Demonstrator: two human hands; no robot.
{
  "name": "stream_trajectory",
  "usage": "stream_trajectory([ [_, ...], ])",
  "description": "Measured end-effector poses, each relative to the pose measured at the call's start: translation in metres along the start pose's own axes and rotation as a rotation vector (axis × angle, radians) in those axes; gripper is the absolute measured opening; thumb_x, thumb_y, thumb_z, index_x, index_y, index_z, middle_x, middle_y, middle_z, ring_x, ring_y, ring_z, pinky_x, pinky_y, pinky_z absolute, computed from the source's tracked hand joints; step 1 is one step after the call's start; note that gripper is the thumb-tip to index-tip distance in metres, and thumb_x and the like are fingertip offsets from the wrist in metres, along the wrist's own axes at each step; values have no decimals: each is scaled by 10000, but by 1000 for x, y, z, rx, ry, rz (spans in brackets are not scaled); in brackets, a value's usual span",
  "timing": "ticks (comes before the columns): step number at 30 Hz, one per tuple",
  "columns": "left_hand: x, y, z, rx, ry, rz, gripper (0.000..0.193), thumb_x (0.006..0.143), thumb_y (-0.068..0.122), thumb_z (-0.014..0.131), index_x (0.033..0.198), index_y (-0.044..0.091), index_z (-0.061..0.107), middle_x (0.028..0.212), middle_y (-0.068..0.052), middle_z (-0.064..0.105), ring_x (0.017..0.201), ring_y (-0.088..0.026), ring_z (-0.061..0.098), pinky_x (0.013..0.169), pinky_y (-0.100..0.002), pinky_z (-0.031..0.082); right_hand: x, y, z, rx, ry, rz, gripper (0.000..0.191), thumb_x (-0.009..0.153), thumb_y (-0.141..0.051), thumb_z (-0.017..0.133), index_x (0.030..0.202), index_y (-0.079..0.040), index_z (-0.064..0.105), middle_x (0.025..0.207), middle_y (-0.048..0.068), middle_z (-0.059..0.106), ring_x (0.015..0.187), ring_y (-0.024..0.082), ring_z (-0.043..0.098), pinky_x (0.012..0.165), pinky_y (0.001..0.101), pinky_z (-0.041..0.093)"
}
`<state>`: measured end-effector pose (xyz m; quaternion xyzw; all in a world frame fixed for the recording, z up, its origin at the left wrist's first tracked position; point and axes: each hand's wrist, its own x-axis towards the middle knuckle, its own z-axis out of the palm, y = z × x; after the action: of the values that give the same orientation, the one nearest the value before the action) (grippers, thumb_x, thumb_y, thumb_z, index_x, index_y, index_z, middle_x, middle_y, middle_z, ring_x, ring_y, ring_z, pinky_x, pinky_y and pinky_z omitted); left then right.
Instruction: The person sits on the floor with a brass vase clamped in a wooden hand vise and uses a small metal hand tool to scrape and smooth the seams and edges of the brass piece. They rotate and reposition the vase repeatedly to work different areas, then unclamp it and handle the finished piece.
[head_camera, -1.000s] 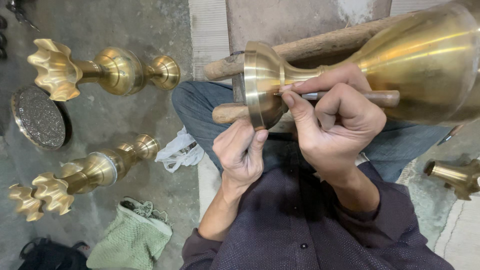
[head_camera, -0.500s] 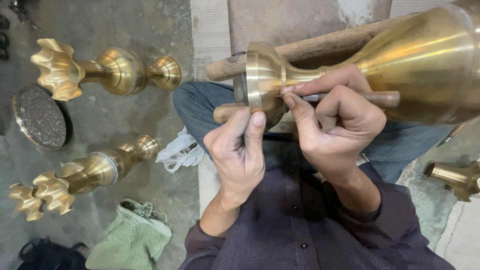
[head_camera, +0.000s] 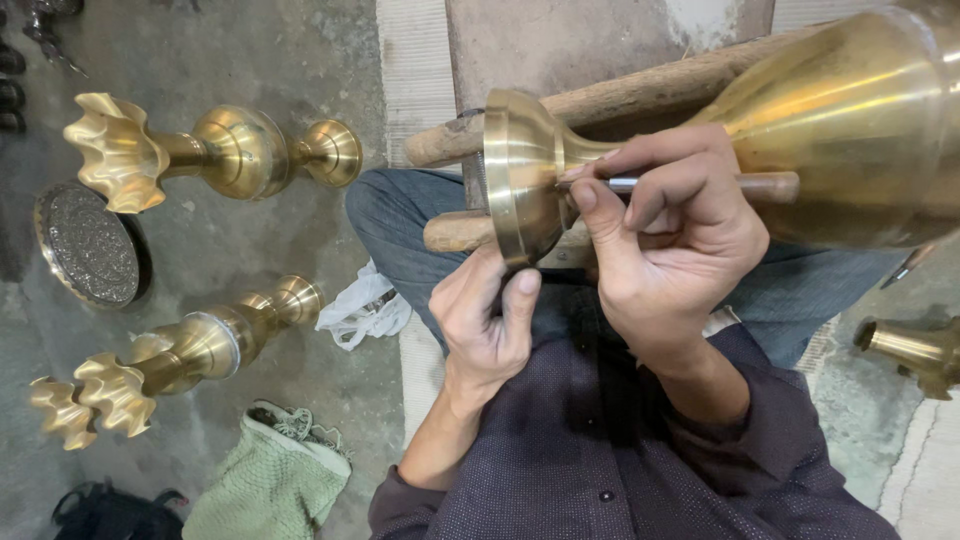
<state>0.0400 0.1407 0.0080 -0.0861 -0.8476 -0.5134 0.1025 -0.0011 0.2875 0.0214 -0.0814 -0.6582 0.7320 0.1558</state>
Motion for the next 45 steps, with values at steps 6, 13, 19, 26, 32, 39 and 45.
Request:
stream_trajectory([
  [6, 1, -7, 2, 7, 15, 52, 124, 1035, 55, 662, 1124, -31, 675, 980, -159, 724, 846, -265, 749, 720, -285, 567, -5, 5, -1, 38, -95, -127, 383, 1056, 144, 787, 840, -8, 509, 1086, 98, 651, 929, 88, 716, 768, 156, 545],
  [13, 0, -7, 0, 1, 35, 47, 136, 1035, 65, 680, 1126, -36, 688, 991, -165, 735, 841, -263, 756, 711, -281, 567, -3, -1, 1, -46, -86, -139, 387, 950, 148, 778, 745, -23, 498, 1048, 97, 638, 891, 120, 717, 803, 208, 592],
  [19, 1, -6, -1, 15, 32, 46, 139, 1025, 64, 688, 1128, -28, 697, 966, -159, 734, 825, -267, 756, 699, -284, 565, 1, -6, 3, -100, -108, -181, 398, 940, 152, 797, 727, -17, 506, 1023, 101, 636, 858, 121, 692, 802, 224, 597],
  [26, 3, -4, -2, 19, 30, 22, 105, 1024, 90, 698, 1042, -13, 694, 792, -105, 661, 649, -205, 646, 583, -271, 483, 3, -6, 3, -113, -117, -205, 443, 925, 158, 796, 686, -25, 471, 1018, 100, 634, 869, 134, 701, 807, 232, 609],
  [32, 9, 14, -4, -2, 44, -64, 139, 1049, 104, 668, 1060, -33, 688, 728, -84, 593, 593, -143, 550, 572, -269, 428, 3, -4, 1, -79, -136, -204, 448, 906, 164, 778, 659, -26, 456, 1010, 105, 621, 934, 162, 715, 832, 255, 631],
  [39, 23, 39, -12, 7, 21, -232, 162, 1075, 141, 655, 1035, -15, 672, 696, -79, 535, 566, -116, 500, 574, -267, 422, 1, -5, -1, -94, -143, -213, 473, 923, 158, 777, 663, -39, 434, 1001, 99, 628, 965, 176, 727, 830, 254, 634],
  [45, 23, 36, -14, -22, 0, -230, 159, 1076, 141, 643, 1054, -14, 667, 743, -89, 599, 614, -142, 562, 615, -275, 460, -2, 1, -1, -80, -107, -206, 427, 958, 145, 802, 756, -34, 471, 1029, 101, 645, 887, 120, 707, 789, 209, 583],
])
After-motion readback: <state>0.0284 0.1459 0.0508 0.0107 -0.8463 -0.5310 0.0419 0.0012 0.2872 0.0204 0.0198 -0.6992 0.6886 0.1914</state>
